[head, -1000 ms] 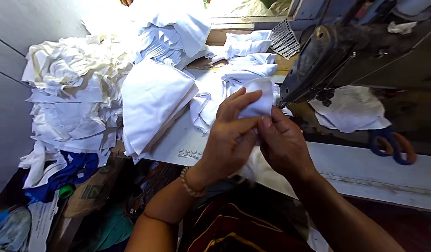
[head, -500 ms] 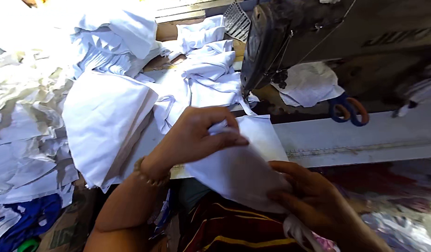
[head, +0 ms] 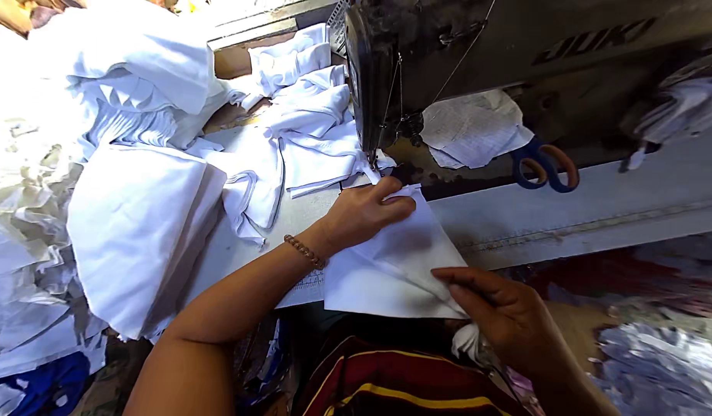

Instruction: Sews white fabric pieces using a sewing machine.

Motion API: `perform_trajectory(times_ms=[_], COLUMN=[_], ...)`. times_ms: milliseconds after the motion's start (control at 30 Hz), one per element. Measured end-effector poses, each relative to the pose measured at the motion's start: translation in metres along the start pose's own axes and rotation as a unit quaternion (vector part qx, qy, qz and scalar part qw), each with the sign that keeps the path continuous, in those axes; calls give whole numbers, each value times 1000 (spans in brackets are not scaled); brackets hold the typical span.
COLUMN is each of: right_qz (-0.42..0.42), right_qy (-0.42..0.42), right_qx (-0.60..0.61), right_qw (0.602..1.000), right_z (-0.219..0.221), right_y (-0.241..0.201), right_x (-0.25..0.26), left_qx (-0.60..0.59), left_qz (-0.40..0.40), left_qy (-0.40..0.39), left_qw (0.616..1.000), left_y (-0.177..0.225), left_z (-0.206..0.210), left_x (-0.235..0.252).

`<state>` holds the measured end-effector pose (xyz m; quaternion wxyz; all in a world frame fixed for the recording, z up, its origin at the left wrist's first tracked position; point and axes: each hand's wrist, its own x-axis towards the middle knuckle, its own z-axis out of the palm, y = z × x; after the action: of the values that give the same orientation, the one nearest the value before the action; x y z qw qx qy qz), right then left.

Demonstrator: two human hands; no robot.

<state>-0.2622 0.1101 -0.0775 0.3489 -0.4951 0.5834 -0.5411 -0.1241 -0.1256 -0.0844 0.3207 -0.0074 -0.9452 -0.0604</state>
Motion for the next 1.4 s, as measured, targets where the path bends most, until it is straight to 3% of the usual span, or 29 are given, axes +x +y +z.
perform_trajectory(times_ms=[100, 167, 233, 433, 533, 700, 767, 867, 967, 1033, 1167, 1400], right_qz=[94, 92, 74, -53, -116, -46, -39, -52, -87, -132, -153, -154], right_qy=[2, 6, 6, -36, -62, -70, -82, -77, -10, 32, -30, -60], right_qx=[-82, -98, -116, -142, -149, -148, -162, -194, -255, -327, -356, -328], right_qw=[992, 991, 991, 988, 980, 985, 983, 977, 963, 935, 921, 930], right_z=[-4, -5, -5, -8, -13, -9, -12, -24, -36, -35, -13, 15], right_y=[16, 25, 29, 24, 22, 32, 37, 25, 2, 2, 33, 41], right_x=[-2, -4, -7, -5, -10, -18, -18, -13, 22, 65, 136, 167], left_qx=[4, 2, -8, 45, 73, 93, 114, 83, 36, 33, -4, -14], left_qz=[10, -3, -4, 144, 154, 132, 89, -65, -176, -166, -103, -131], left_qy=[-69, -101, -124, -53, -72, -97, -116, -129, -194, -217, -210, -166], left_qw=[998, 995, 992, 987, 983, 982, 983, 986, 965, 961, 972, 977], left_y=[-7, -13, -15, 10, 20, -10, -11, 28, 56, 51, 18, -10], left_z=[11, 17, 19, -7, -20, 17, 27, 11, 23, 31, 12, -13], left_x=[6, 5, 2, 47, 55, 37, 29, 36, 18, 3, -20, -43])
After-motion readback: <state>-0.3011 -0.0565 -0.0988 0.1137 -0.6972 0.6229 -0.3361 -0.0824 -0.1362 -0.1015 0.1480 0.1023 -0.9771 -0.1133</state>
